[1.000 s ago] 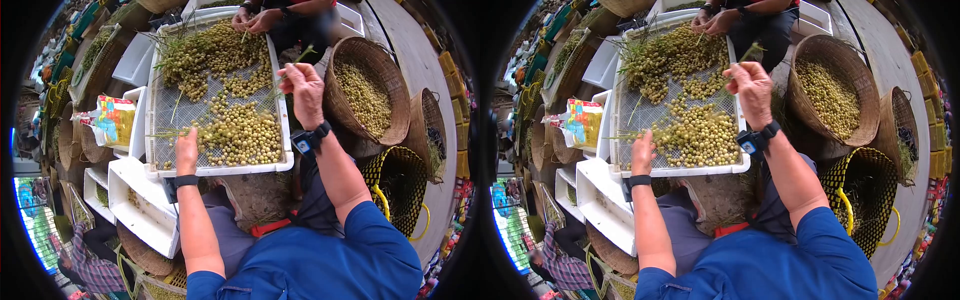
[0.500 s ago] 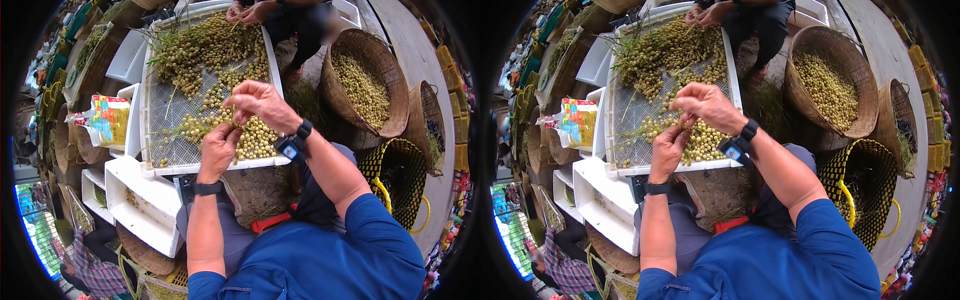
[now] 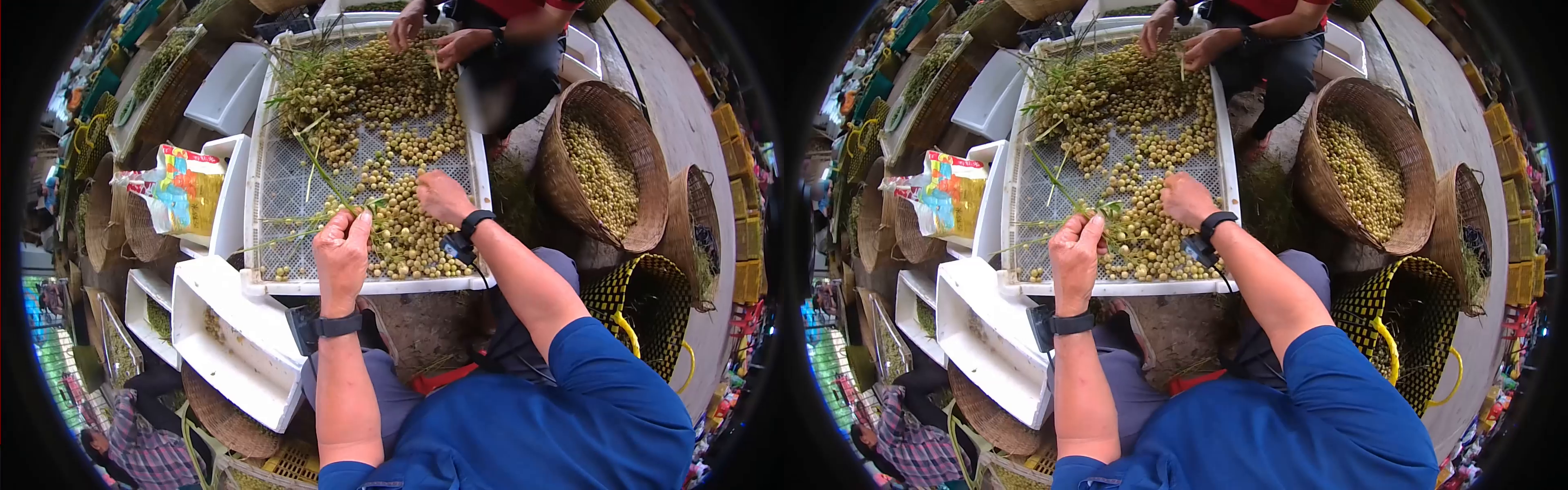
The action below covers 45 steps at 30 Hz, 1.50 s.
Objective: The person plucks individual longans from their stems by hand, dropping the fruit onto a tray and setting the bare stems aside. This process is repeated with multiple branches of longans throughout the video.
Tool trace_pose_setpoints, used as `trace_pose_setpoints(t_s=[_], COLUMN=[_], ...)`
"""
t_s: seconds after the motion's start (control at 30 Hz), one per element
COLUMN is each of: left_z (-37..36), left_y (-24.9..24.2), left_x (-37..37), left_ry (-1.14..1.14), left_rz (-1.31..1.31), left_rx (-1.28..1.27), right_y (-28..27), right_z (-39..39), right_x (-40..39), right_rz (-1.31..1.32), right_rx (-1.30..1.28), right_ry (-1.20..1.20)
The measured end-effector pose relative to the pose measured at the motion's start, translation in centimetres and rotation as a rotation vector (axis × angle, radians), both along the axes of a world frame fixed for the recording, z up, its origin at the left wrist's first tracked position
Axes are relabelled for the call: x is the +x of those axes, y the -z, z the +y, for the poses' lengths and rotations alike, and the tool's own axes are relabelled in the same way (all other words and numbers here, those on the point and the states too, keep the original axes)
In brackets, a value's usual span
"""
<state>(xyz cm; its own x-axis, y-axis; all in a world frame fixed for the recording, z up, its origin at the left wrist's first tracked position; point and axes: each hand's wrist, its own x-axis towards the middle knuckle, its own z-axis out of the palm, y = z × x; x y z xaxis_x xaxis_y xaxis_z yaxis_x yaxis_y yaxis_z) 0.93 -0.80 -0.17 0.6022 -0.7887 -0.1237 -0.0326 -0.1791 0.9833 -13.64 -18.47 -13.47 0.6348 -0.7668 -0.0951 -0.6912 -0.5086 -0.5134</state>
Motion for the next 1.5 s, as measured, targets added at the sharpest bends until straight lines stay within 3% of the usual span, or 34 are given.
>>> trace_pose_setpoints(t_s=[0.07, 0.13, 0.2, 0.27, 0.33, 0.47, 0.57, 0.77, 0.87, 1.07, 1.13, 1.17, 1.2, 1.33, 1.4, 1.5], left_z=[0.3, 0.5, 0.8, 0.9, 1.1, 1.4, 1.3, 1.2, 1.4, 1.3, 1.4, 1.5, 1.5, 1.3, 1.3, 1.1], left_y=[-0.3, -0.2, 0.1, 0.9, 1.2, 1.4, 0.5, 0.0, 0.2, 0.0, 0.2, 0.2, 0.1, 0.1, 0.5, 0.6], left_x=[0.5, 0.7, 0.8, 0.9, 0.8, 0.4, 0.6, 1.3, 1.5, 1.3, 1.0, 1.0, 1.1, 0.9, 1.1, 0.8], left_ry=[-0.049, -0.069, -0.063, -0.076, -0.075, -0.058, -0.015, -0.023, -0.019, 0.007, -0.018, -0.027, -0.020, -0.061, -0.063, -0.051], left_rz=[0.031, 0.034, 0.061, 0.032, -0.032, -0.131, 0.135, 0.374, 0.502, 0.518, 0.465, 0.463, 0.467, 0.441, 0.366, 0.302], left_rx=[-0.006, -0.033, -0.033, -0.064, -0.051, 0.002, 0.008, -0.015, -0.063, -0.085, -0.066, -0.056, -0.056, -0.090, -0.052, -0.046], right_y=[-0.4, -2.0, -4.3, -2.6, -1.6, -0.9, -0.5, -0.2, 0.2, 0.0, 0.0, -3.6, -6.1, -9.1, -10.4, -11.5], right_z=[-0.4, -0.9, -1.2, -2.0, -2.3, -1.1, -0.9, -1.5, -1.9, -1.9, -3.2, -2.7, -2.8, -2.7, -2.4, -1.9], right_x=[-0.8, -1.9, -3.4, -4.3, -4.8, -3.5, -1.8, -0.1, -0.3, -1.7, -2.2, -2.3, -2.9, -5.2, -6.1, -7.2], right_rz=[-0.352, -0.537, -0.563, -0.504, -0.336, -0.188, -0.136, 0.155, 0.167, 0.066, -0.388, -0.423, -0.472, -0.692, -0.803, -0.830], right_rx=[0.425, 0.622, 0.561, 0.466, 0.090, -0.116, -0.121, -0.157, -0.181, -0.176, 0.114, 0.554, 0.789, 0.971, 1.149, 1.203], right_ry=[0.216, 0.343, 0.309, 0.305, 0.211, 0.088, 0.037, -0.045, -0.065, -0.038, -0.002, 0.189, 0.246, 0.375, 0.339, 0.312])
